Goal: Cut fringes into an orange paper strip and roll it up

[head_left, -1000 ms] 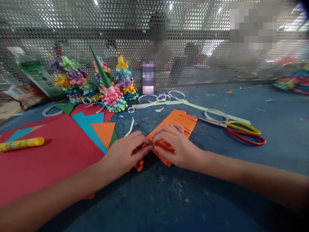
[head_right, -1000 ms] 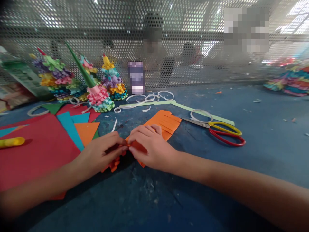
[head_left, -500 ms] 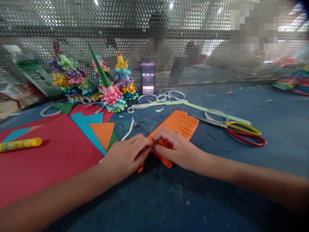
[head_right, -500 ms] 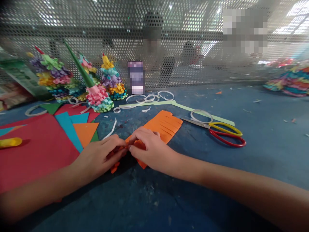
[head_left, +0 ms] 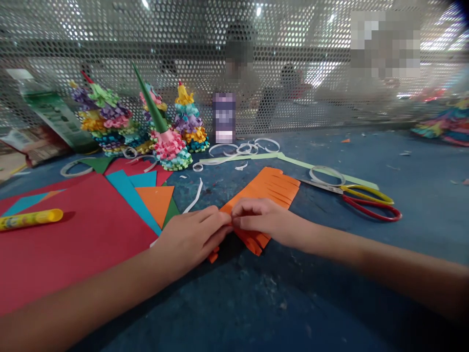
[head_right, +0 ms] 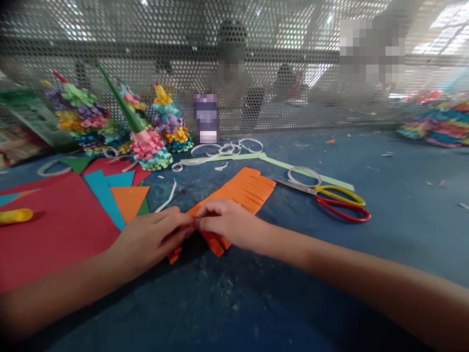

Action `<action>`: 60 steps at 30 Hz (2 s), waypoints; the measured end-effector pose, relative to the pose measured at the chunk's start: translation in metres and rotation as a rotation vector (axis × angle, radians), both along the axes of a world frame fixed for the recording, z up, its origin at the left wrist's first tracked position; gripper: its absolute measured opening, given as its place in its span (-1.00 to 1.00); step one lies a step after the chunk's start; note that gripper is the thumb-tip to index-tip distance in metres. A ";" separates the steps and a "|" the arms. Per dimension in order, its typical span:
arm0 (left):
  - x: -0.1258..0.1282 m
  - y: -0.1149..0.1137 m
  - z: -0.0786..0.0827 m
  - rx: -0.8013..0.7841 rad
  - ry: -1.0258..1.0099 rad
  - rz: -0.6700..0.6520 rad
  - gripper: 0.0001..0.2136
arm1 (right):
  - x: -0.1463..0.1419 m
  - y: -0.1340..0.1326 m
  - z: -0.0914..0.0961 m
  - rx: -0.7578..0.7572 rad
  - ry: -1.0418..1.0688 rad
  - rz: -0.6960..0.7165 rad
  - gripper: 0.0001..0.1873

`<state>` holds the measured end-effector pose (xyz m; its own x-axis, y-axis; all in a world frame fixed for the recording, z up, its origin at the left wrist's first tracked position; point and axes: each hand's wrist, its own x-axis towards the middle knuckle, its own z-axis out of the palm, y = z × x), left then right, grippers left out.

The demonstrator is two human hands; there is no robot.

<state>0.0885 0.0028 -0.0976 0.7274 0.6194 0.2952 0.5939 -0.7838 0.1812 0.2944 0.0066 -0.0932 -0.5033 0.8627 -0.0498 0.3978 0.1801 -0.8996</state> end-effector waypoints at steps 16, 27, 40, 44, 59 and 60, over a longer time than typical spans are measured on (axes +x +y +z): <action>-0.001 0.000 -0.002 -0.011 0.034 0.033 -0.76 | -0.001 -0.002 0.001 0.327 -0.136 -0.009 -0.91; 0.000 0.000 -0.001 -0.038 -0.009 0.037 -0.80 | -0.001 0.003 0.004 0.113 -0.110 0.007 -0.89; 0.000 -0.002 -0.001 0.054 -0.017 0.048 -0.87 | -0.001 0.005 0.009 0.230 -0.117 0.047 -0.85; 0.000 -0.002 -0.002 0.046 -0.026 0.055 -0.88 | 0.001 0.007 0.008 0.258 -0.136 0.036 -0.84; 0.001 0.000 -0.003 0.097 0.060 0.112 -0.78 | -0.006 -0.009 -0.007 0.317 -0.041 -0.188 -0.85; 0.002 0.001 -0.003 0.089 0.059 0.123 -0.78 | -0.006 -0.008 -0.007 0.324 -0.037 -0.181 -0.85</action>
<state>0.0902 0.0033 -0.1006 0.6653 0.6784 0.3117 0.6943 -0.7157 0.0759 0.2887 -0.0015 -0.1006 -0.3446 0.9114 0.2250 0.4804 0.3771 -0.7918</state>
